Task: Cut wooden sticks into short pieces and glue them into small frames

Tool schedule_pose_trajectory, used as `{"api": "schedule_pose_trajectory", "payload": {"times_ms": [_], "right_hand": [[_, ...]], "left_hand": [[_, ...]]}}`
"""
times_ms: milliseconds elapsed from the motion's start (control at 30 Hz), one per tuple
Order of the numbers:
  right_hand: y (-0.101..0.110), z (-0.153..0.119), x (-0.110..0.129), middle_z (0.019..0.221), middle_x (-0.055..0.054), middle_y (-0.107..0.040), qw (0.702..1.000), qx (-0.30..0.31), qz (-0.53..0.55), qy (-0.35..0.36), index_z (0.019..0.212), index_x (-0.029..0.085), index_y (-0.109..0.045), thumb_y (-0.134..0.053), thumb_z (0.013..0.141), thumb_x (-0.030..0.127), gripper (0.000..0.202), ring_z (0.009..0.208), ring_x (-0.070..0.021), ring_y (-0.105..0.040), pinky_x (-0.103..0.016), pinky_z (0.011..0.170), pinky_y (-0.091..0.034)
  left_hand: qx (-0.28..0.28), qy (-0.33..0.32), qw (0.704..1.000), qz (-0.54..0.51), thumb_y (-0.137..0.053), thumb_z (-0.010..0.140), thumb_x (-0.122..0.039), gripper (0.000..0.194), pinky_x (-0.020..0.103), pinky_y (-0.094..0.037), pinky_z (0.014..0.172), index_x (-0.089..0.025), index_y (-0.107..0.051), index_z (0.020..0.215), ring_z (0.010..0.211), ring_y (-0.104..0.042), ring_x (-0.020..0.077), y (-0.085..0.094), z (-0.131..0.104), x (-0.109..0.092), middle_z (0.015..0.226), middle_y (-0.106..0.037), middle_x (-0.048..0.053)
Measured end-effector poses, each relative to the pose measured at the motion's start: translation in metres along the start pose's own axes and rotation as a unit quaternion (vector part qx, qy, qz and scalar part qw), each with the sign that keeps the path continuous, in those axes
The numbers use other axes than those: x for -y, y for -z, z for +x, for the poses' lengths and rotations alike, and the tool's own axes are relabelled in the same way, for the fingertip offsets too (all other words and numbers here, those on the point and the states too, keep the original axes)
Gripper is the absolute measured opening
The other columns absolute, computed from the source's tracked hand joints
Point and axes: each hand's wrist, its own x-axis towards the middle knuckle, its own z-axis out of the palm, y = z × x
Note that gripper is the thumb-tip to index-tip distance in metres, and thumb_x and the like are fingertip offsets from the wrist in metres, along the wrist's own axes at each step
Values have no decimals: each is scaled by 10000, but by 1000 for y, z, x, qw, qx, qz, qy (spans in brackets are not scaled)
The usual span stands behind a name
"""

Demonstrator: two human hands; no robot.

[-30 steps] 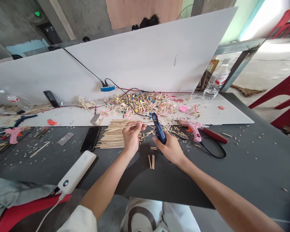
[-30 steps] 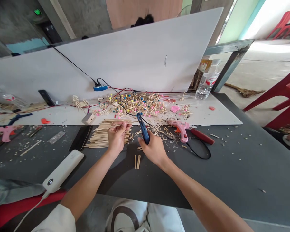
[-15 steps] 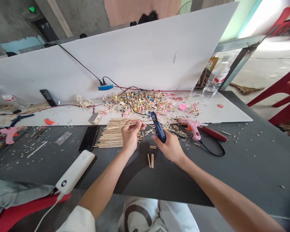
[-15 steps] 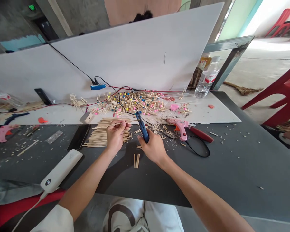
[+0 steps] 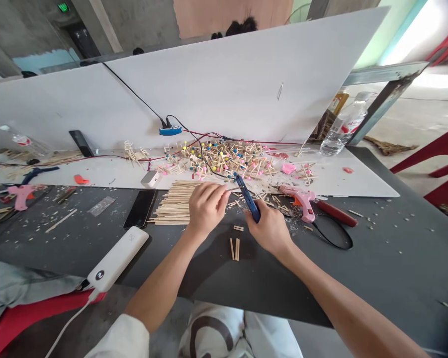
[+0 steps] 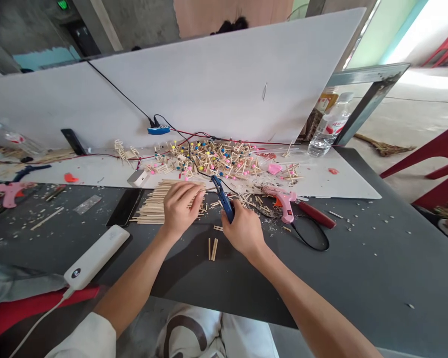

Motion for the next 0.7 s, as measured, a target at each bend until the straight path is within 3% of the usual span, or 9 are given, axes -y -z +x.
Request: {"api": "schedule_pose_trajectory", "payload": {"times_ms": [100,200,700], "right_hand": [[-1,-2,3,741,-49,-666,999,-11,-35,13,998,196,-574,-497,905,379,219,633,-212,-602,-274,581,-289],[-1,-3,5,800,-64,-689,998,-24,-47,18,1033,188,-577,-500,906,374,238,665,-223,-625,-282,591,-298],[1,-1,1,763,-55,-678,998,11,-40,36,1039,185,-583,-482,925,401,264,662,-225,-628,-283,596,-322]], "left_hand": [[55,17,998,-9,-565,946,-205,157,245,-517,688,-169,-703,1011,774,-694,156,-2,-3,9,873,-747,62],[70,20,997,-34,-527,963,-183,192,208,-475,612,-170,-697,1052,679,-671,121,-5,-7,8,836,-735,50],[76,53,990,-105,-497,979,-211,229,217,-482,655,-176,-724,989,732,-685,138,-11,-10,13,864,-745,78]]}}
